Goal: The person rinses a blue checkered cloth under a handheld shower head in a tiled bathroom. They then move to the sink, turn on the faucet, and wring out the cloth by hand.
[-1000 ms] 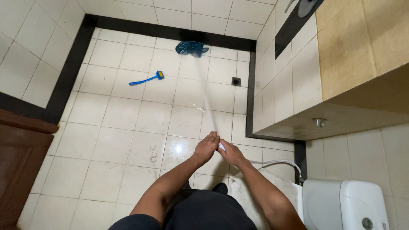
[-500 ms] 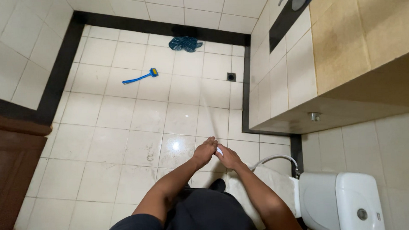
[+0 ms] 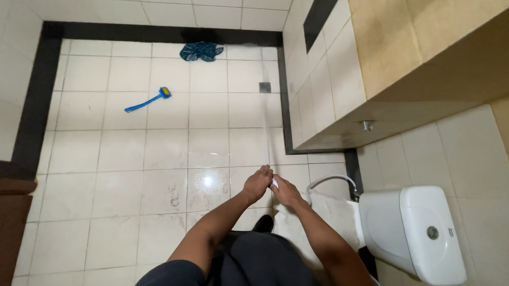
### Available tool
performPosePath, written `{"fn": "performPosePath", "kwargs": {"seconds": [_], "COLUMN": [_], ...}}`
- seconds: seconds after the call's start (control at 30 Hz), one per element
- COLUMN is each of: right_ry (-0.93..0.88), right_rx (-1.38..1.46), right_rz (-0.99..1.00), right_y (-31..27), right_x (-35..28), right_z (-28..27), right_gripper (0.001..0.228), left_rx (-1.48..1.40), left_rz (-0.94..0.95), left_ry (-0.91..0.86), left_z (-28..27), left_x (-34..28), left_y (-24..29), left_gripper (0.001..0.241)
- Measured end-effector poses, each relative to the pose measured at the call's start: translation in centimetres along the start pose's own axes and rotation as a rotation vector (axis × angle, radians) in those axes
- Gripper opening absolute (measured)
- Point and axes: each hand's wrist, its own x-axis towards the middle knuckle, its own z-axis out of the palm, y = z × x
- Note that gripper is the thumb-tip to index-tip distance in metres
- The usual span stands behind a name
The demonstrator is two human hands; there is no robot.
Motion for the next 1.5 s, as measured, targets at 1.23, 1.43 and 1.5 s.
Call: {"fn": "performPosePath", "kwargs": {"seconds": [1.23, 1.43, 1.5], "right_ry": [-0.086, -0.091, -0.103], "right_rx": [-0.02, -0.033, -0.039], "right_rz": [-0.314, -0.315, -0.332], "right_y": [-2.7, -3.5, -3.2], "right_x": [4.8, 4.5, 4.8], "right_z": [0.8, 0.1, 0.5], "right_gripper": [0.052, 0.052, 0.052], "left_rx": [0.09, 0.135, 0.156], "left_rz": [-0.119, -0.094, -0.099], "left_ry": [0.159, 0.205, 0.206], "left_z": [-5.3, -4.8, -3.9], "left_x": [-3.6, -3.5, -3.3], "left_y": [-1.9, -2.3, -2.9], "left_gripper": [0.054, 0.052, 0.052]}}
